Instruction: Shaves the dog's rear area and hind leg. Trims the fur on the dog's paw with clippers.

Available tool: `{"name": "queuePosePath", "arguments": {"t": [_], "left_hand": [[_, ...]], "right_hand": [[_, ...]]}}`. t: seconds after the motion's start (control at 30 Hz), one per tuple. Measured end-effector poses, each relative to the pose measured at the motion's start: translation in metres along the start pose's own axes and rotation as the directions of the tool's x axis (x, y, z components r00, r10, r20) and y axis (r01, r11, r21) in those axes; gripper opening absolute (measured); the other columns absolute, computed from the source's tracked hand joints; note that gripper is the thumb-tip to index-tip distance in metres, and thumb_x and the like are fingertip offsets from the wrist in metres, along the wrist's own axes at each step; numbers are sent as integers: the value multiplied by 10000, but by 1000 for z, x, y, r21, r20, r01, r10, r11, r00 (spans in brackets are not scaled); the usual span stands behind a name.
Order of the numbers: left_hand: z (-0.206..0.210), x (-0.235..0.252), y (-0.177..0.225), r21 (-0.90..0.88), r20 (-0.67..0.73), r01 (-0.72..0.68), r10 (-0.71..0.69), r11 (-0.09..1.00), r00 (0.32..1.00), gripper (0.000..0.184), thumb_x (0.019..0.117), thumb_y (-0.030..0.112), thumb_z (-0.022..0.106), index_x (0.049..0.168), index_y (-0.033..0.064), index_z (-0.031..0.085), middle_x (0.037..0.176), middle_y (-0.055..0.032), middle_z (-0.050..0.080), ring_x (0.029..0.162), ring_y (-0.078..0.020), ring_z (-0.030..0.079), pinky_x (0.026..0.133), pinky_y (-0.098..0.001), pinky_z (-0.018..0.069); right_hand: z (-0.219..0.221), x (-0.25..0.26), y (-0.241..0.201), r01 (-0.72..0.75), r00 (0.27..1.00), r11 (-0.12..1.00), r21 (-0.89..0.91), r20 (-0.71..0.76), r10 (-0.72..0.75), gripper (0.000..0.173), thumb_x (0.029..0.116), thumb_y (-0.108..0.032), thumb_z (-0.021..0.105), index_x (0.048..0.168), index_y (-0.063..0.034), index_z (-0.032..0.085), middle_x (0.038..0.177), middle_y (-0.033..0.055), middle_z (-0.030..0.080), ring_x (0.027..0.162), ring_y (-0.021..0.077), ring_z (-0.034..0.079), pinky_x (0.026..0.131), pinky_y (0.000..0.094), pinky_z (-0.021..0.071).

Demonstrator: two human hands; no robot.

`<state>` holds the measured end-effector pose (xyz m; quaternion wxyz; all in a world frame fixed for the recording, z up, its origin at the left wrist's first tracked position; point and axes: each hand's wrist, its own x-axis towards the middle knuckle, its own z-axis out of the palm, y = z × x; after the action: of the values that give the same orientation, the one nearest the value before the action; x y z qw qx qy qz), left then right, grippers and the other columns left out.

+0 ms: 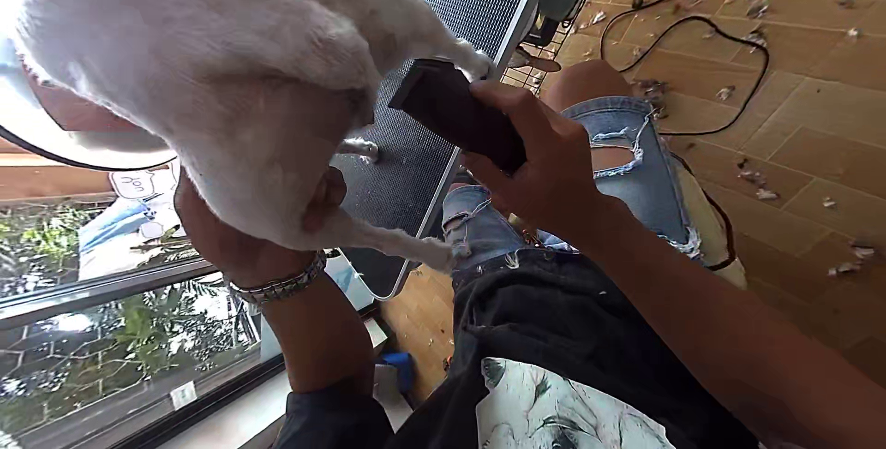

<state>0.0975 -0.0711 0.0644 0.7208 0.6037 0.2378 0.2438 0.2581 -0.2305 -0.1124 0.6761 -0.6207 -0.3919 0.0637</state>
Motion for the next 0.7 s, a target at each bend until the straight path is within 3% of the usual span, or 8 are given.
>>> {"name": "queuePosePath", "arguments": {"t": [0.1,0.2,0.27,0.4,0.43,0.5,0.6,0.7], "left_hand": [[6,1,5,32,-17,12,-12,999,1000,485,1041,492,325,930,113,605,674,-35,588,548,-144,585,553,-295,545],[12,4,7,53,-17,4,-3,999,1000,404,1030,420,389,898,114,617,673,-30,594,546,-132,583,553,-272,539],[11,4,7,54,-3,-7,7,999,1000,396,1026,426,420,904,109,622,684,-31,592,560,-136,582,571,-278,540],[11,2,6,74,-25,-27,29,997,999,488,1025,480,329,841,124,608,625,-3,564,538,-119,566,568,-279,542],[7,2,5,64,-9,-36,37,997,999,450,1007,466,393,840,117,621,627,-7,571,545,-127,572,578,-292,547],[-1,0,5,74,28,-52,50,996,998,449,1001,465,397,833,113,618,629,-5,568,551,-126,567,582,-305,538],[-5,-3,6,72,70,-63,58,995,996,327,944,407,552,847,107,638,640,-4,576,553,-121,571,575,-295,533],[-2,-5,4,104,67,-59,52,993,996,309,916,403,597,838,107,642,627,-15,584,541,-130,584,544,-296,534]], "right_hand": [[1,12,-6,63,998,998,27,-23,-62,478,900,-215,751,1317,-7,643,1149,131,721,1007,235,709,798,405,598],[0,14,-11,159,985,985,65,-70,-155,451,894,-193,759,1284,14,662,1118,144,726,992,238,709,786,381,593],[0,11,-9,142,988,987,82,-74,-136,459,890,-190,763,1289,12,658,1121,140,727,993,231,710,781,382,593],[2,10,7,41,997,997,57,-61,-38,481,907,-227,738,1324,-9,637,1131,137,722,968,238,710,752,408,592],[3,13,7,53,996,997,60,-70,-49,478,906,-226,741,1318,-4,640,1125,141,723,971,242,711,757,408,593],[3,20,3,121,989,990,73,-94,-114,465,892,-210,757,1289,10,657,1116,147,727,986,242,714,777,401,599],[-1,24,0,250,964,964,92,-121,-239,435,889,-188,758,1262,21,676,1109,154,729,987,243,713,777,380,597],[-4,21,12,262,961,961,86,-119,-251,433,890,-185,762,1266,11,673,1130,160,729,1010,242,711,802,379,593]]}}
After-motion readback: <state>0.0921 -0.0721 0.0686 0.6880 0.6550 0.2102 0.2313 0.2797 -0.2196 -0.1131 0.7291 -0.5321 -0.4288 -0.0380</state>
